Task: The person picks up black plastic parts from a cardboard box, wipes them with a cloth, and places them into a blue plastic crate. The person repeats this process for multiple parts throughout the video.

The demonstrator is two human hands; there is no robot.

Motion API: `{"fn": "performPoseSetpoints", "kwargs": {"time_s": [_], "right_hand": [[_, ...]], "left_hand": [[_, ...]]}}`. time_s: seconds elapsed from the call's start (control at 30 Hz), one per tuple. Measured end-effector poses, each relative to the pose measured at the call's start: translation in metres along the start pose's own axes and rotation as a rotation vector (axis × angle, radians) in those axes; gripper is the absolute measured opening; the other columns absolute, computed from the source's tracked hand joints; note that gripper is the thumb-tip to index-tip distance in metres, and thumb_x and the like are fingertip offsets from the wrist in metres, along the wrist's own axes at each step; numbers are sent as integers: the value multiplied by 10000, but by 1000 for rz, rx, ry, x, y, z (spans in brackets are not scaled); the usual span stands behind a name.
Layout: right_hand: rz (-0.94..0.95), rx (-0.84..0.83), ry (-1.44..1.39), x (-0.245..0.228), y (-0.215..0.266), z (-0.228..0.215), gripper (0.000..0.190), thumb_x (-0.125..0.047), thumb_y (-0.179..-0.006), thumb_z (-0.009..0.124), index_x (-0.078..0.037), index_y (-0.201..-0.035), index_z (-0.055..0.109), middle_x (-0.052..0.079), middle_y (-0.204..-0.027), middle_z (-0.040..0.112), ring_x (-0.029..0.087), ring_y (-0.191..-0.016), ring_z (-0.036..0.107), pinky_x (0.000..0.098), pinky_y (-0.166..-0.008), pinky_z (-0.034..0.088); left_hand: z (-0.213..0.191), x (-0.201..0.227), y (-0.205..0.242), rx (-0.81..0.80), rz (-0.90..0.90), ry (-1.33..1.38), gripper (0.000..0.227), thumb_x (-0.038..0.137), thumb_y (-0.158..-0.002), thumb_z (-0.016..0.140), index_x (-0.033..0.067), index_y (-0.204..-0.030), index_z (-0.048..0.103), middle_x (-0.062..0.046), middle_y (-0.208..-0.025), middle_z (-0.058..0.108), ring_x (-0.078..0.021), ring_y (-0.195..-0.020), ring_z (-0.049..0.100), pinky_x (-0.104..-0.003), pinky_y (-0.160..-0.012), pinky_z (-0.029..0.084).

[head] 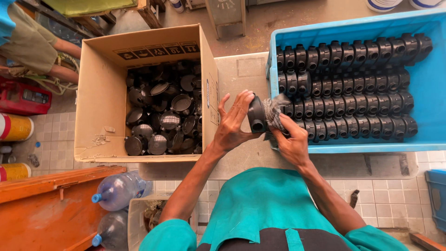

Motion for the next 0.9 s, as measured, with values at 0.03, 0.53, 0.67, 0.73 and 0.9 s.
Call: {"fn": "performPoseSetpoints", "kwargs": {"time_s": [0.03,0.53,0.67,0.73,0.9], "right_hand": [[5,-4,-2,0,-5,-1,222,-32,-867,739,-63,-1086,746,171,-1079,724,355,-1055,680,474,-888,526],[199,-176,129,0,-7,4,602,-294,-775,837,-24,-1256,594,243,-1141,639,431,-1110,606,552,-923,477],[346,-71,23,49,-4,-2,485,-365,-762,864,-115,-1132,674,85,-926,672,201,-909,613,389,-784,502],[421,-55,-102,64,-7,-6,379,-352,-794,837,-157,-1088,697,-11,-881,669,69,-862,554,315,-757,500],[621,-166,-661,114,7,13,309,-178,-827,669,-56,-1110,695,77,-858,695,152,-806,688,337,-706,575]], "left_hand": [[3,4,3,-3,-6,-1,921,335,-635,907,10,-1392,496,-168,-1381,570,-302,-1318,528,-519,-1178,188],[33,7,10,-106,117,-275,830,576,-885,593,-8,-1450,422,-213,-1408,531,-307,-1330,511,-530,-1173,192],[18,9,4,-110,71,-143,1045,368,-658,892,16,-1488,363,-187,-1478,469,-290,-1379,464,-507,-1186,159],[12,3,3,-110,24,-57,1118,373,-626,920,39,-1514,329,-177,-1504,445,-280,-1395,446,-504,-1193,138],[6,7,4,-170,-34,200,1035,440,-652,898,55,-1475,403,-129,-1481,484,-247,-1373,480,-426,-1157,300]]}}
Point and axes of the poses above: each hand's wrist, its own y-axis away from the middle knuckle, its own z-axis out of the palm, x = y × z, the point moved 7 cm from there along -y, towards the middle knuckle
